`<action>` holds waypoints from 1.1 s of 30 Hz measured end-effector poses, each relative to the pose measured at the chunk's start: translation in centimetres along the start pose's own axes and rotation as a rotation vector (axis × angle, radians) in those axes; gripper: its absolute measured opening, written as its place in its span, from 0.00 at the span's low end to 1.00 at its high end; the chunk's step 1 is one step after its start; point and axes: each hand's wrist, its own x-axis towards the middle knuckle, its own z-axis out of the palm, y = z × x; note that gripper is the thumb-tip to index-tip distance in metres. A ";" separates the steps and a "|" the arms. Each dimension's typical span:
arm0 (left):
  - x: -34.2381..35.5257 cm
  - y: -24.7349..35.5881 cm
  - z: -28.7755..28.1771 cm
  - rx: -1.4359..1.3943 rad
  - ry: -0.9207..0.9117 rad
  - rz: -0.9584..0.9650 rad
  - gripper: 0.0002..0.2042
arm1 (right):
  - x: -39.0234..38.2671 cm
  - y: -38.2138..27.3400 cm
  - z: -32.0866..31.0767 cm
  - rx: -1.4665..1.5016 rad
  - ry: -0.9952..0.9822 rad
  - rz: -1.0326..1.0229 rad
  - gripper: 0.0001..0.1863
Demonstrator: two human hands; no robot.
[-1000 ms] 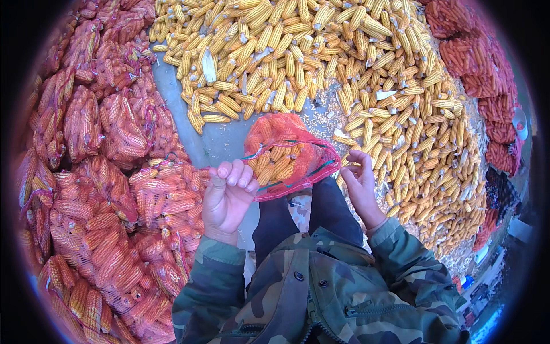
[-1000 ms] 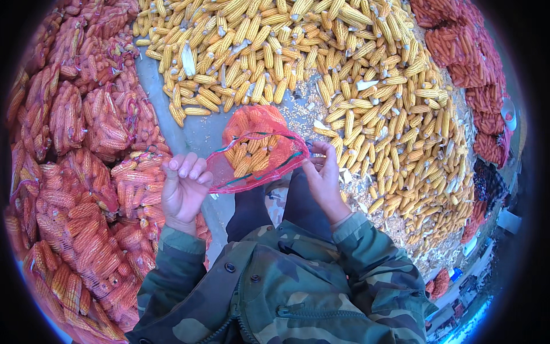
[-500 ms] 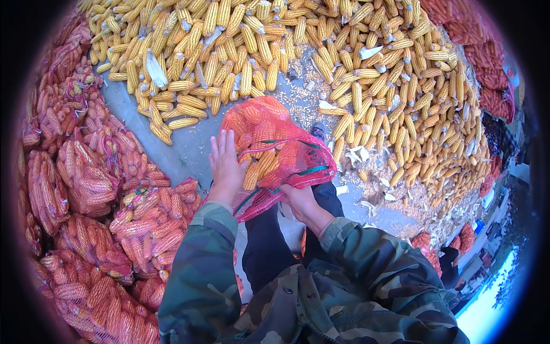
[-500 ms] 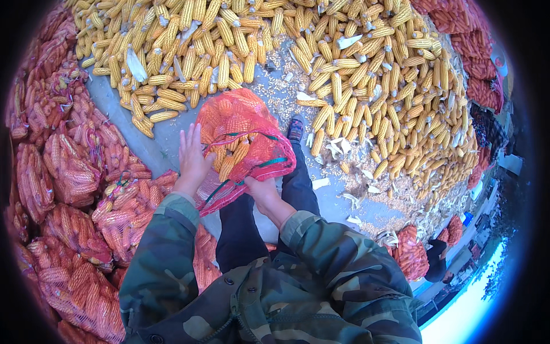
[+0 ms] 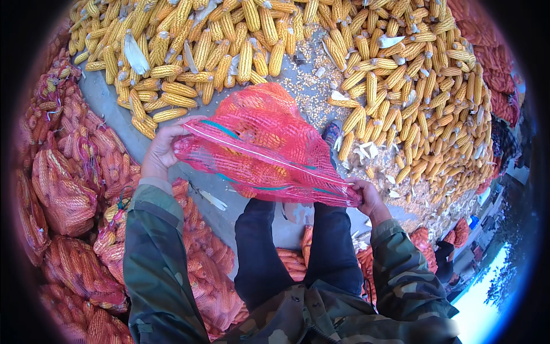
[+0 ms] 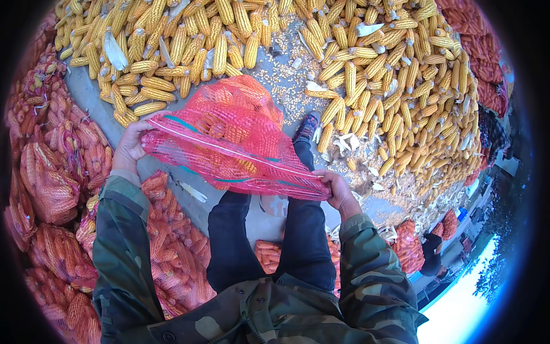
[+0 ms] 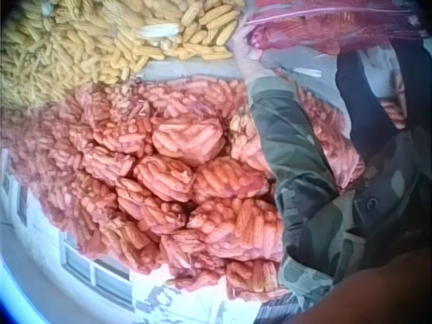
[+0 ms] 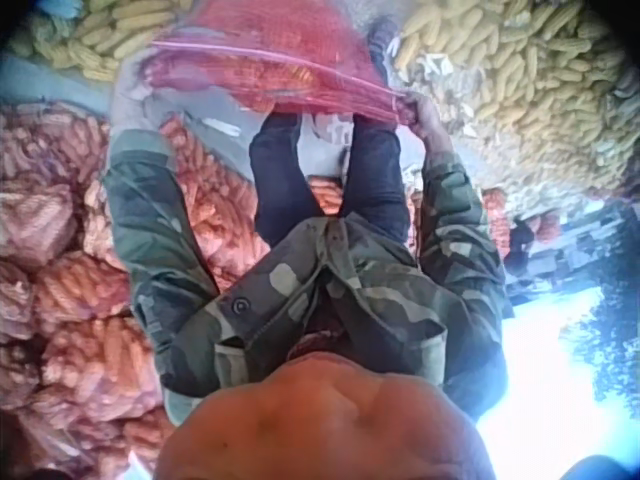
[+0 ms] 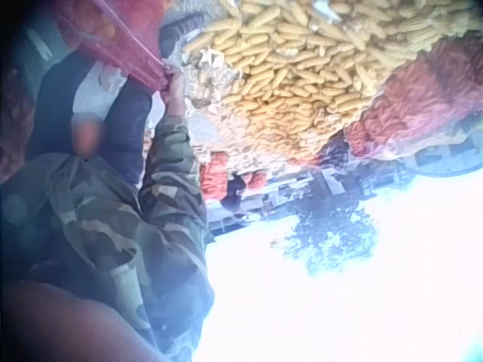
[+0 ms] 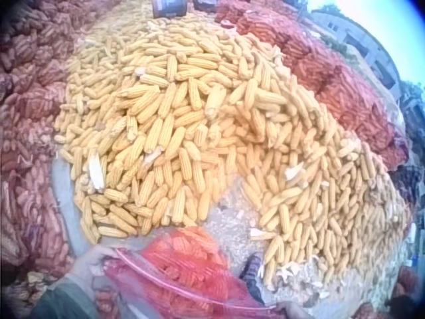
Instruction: The person sits on the ground and ties a red mesh bag filled with corn cobs using a green string. They then place the tied bag on a pile of similar bags, open an empty red mesh bag, and fill it with corn cobs from a large pile on the ground.
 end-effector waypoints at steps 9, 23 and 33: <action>-10.5 -6.5 8.8 0.311 0.552 0.351 0.61 | -9.6 -4.7 18.0 -1.414 0.302 -1.324 0.32; 4.3 -15.6 7.0 -0.653 0.313 0.304 0.21 | 6.7 -3.0 21.3 -0.421 -0.496 -0.377 0.19; 3.2 -12.6 2.6 -0.655 0.104 0.193 0.22 | 8.8 -4.5 22.2 -0.150 -0.585 -0.122 0.12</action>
